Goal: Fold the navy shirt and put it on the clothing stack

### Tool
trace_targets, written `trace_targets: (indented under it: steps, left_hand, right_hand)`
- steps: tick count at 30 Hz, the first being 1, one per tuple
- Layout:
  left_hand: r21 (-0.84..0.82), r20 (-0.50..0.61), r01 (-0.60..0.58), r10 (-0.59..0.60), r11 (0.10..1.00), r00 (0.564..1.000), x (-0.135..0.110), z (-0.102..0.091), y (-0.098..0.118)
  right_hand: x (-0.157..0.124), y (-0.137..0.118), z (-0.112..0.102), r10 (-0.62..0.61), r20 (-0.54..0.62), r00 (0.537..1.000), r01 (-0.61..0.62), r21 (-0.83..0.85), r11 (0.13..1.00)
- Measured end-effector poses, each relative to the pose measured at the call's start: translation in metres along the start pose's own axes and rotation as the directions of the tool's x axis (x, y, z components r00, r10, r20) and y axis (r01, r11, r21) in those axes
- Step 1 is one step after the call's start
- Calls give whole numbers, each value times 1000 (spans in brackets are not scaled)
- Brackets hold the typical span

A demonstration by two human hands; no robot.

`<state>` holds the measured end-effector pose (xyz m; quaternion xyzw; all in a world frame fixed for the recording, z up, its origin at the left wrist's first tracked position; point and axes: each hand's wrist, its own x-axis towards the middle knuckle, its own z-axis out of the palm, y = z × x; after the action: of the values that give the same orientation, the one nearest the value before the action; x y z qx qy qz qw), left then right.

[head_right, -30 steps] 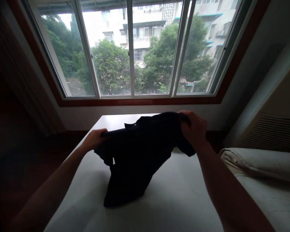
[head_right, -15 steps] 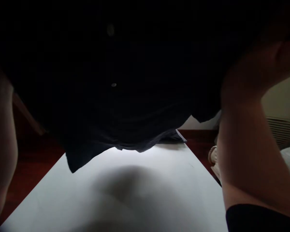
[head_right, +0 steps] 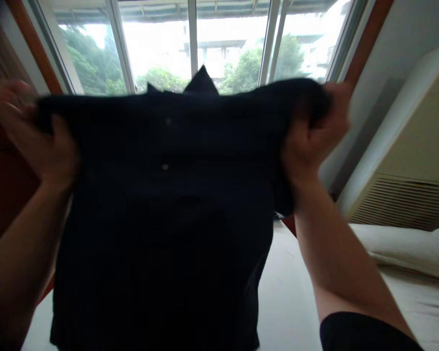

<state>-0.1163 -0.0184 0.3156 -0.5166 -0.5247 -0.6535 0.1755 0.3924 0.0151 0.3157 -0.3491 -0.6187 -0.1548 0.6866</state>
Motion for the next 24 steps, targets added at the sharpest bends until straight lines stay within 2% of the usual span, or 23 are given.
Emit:
trace_targets:
  steps: [2,3,4,5,6,7,8,10,11,13,14,16,19,22,24]
  left_hand:
    - [117,123,-23,8,993,992,-40,21,-26]
    - [198,212,-8,-35,980,977,-63,32,-46]
    - [294,309,29,-124,955,943,-88,42,-67]
    - [385,412,50,-220,922,884,-113,51,-90]
    - [492,541,13,-318,870,779,-137,57,-112]
    - [583,667,-91,-411,808,622,-160,61,-132]
    - [589,722,-129,-448,798,527,-182,64,-149]
    - [563,786,-168,-462,809,410,-221,67,-172]
    - [543,813,-189,-455,818,363,-238,69,-178]
    - [497,855,-230,-428,837,292,-270,72,-183]
    - [476,871,-249,-413,844,266,-285,74,-183]
    - [443,892,-281,-386,852,235,-310,78,-181]
    - [408,909,-315,-351,857,224,-336,79,-175]
    - [367,927,-334,-312,868,208,-347,74,-171]
    - [335,940,-341,-285,878,188,-349,66,-170]
  right_hand:
    - [-45,11,33,14,-6,1000,-15,-127,992]
    - [-70,22,51,109,135,985,-90,-138,986]
    - [-97,36,68,217,275,937,-175,-170,970]
    - [-124,52,83,287,412,865,-221,-200,954]
    - [-151,68,95,325,540,776,-236,-229,944]
    - [-177,84,105,367,648,667,-247,-273,930]
    - [-202,98,112,391,745,540,-244,-306,920]
    - [-248,115,121,400,849,345,-211,-345,914]
    - [-267,118,124,375,889,265,-181,-336,924]
    - [-298,113,132,305,937,170,-153,-281,947]
    - [-310,106,137,277,948,158,-155,-253,955]
    - [-328,86,145,226,960,167,-178,-196,964]
    - [-345,49,150,152,968,198,-222,-106,969]
    - [-358,11,138,19,978,208,-246,34,969]
    - [-368,-13,121,-85,979,184,-250,130,960]
